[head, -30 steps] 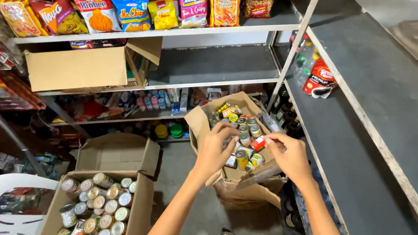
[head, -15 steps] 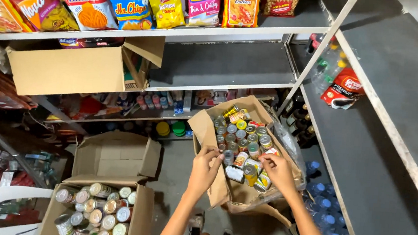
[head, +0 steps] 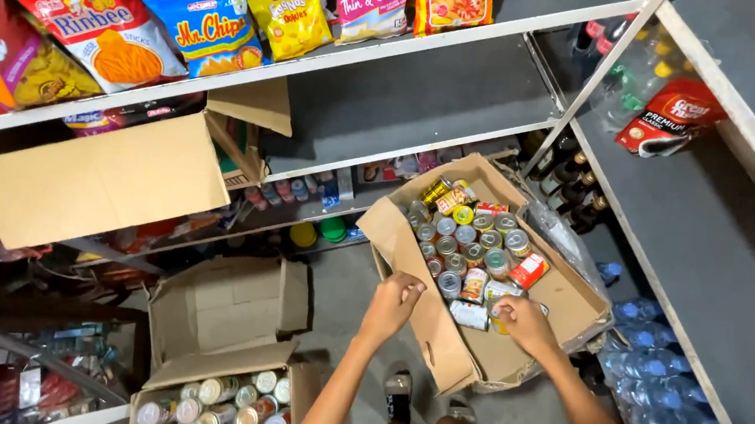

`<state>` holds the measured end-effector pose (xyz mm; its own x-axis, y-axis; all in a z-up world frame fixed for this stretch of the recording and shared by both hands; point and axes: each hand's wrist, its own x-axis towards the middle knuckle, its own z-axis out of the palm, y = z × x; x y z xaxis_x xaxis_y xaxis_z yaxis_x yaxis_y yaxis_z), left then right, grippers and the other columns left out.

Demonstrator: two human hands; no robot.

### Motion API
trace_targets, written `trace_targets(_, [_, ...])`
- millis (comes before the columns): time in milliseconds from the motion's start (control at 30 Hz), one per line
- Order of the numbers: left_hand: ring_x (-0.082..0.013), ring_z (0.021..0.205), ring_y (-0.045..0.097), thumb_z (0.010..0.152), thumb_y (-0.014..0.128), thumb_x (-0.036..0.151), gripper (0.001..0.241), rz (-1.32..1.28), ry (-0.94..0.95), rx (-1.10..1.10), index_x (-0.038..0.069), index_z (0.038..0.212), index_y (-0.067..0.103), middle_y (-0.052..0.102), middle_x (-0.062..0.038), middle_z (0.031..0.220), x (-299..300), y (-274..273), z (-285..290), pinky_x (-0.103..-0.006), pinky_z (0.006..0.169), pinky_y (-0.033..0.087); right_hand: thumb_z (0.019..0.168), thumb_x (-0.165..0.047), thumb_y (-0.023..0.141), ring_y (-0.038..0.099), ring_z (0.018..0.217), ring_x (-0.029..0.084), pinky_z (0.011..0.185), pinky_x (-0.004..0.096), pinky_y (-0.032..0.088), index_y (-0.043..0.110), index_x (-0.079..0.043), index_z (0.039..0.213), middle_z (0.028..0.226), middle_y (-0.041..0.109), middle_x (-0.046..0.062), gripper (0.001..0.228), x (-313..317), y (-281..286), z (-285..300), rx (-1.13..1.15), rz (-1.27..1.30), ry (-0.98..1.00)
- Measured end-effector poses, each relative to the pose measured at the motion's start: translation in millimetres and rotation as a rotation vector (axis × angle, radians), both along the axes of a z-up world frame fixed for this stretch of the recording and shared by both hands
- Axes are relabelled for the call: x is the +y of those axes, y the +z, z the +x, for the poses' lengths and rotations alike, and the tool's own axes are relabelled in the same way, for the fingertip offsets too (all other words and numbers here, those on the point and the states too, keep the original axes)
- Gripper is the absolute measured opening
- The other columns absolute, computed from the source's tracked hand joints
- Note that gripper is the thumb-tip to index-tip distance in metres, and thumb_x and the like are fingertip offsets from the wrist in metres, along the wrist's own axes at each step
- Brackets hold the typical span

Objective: Stocking canned goods from a cardboard box onto a metal shelf.

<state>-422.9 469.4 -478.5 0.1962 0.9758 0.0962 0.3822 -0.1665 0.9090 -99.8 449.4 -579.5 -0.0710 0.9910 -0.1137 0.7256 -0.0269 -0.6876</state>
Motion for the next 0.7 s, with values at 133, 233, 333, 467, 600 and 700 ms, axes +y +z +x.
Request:
trace_targets(133, [-0.0313,0.084,0.073,0.093,0.066,0.013,0.016,-0.070,-0.050,0.015,0.000,0.098,0.075,0.072,-0.018,0.097,17.6,-32.0,-0.4,-0.0410,0.075,0.057,0.087,-0.009,0.064,0.075,0.074,0.027,0.071,0.040,0.059,0.074,-0.004,0.098,0.083,0.077,0.013,0.015,2.3,-19.1,7.3,-0.057,-0.119,-0.048])
trace_targets(233, [-0.0312,0.085,0.072,0.094,0.065,0.012,0.017,-0.067,-0.084,-0.034,0.000,0.101,0.075,0.073,-0.018,0.098,23.5,-47.6,4.1,-0.0404,0.077,0.057,0.088,-0.011,0.065,0.074,0.091,0.031,0.083,0.042,0.058,0.073,-0.005,0.099,0.095,0.076,0.015,0.015,10.9,-43.8,9.1,-0.108,-0.027,0.025])
trace_targets(333, [-0.0312,0.080,0.072,0.094,0.066,0.014,0.017,-0.196,-0.077,0.004,0.001,0.100,0.076,0.072,-0.018,0.092,26.0,-61.1,11.9,-0.0401,0.074,0.056,0.077,-0.011,0.072,0.061,0.108,0.042,0.094,0.050,0.050,0.068,-0.005,0.113,0.108,0.068,0.022,0.037,26.7,-58.7,8.9,-0.316,0.127,0.040])
trace_targets(467, [-0.0304,0.084,0.072,0.096,0.063,0.011,0.017,-0.180,-0.047,-0.060,0.001,0.104,0.074,0.072,-0.018,0.099,35.6,-71.2,9.5,-0.0385,0.075,0.056,0.078,-0.014,0.072,0.058,0.116,0.038,0.101,0.048,0.048,0.062,-0.008,0.124,0.119,0.063,0.019,0.048,63.1,-82.0,1.4,-0.406,0.019,-0.055])
trace_targets(600, [-0.0280,0.082,0.073,0.096,0.061,0.011,0.018,-0.236,-0.019,-0.078,0.001,0.103,0.074,0.074,-0.016,0.096,30.5,-80.6,2.1,-0.0373,0.074,0.058,0.081,-0.011,0.069,0.053,0.127,0.035,0.106,0.048,0.046,0.058,-0.010,0.132,0.134,0.059,0.013,0.052,88.1,-85.2,-7.2,-0.506,0.015,0.051])
trace_targets(700, [-0.0274,0.082,0.074,0.095,0.061,0.011,0.018,-0.270,0.028,-0.041,0.001,0.105,0.073,0.074,-0.016,0.095,36.0,-84.6,1.5,-0.0368,0.076,0.058,0.073,-0.012,0.074,0.041,0.135,0.032,0.107,0.059,0.035,0.048,-0.013,0.145,0.156,0.044,0.011,0.076,114.5,-67.5,-26.3,-0.804,0.055,0.324])
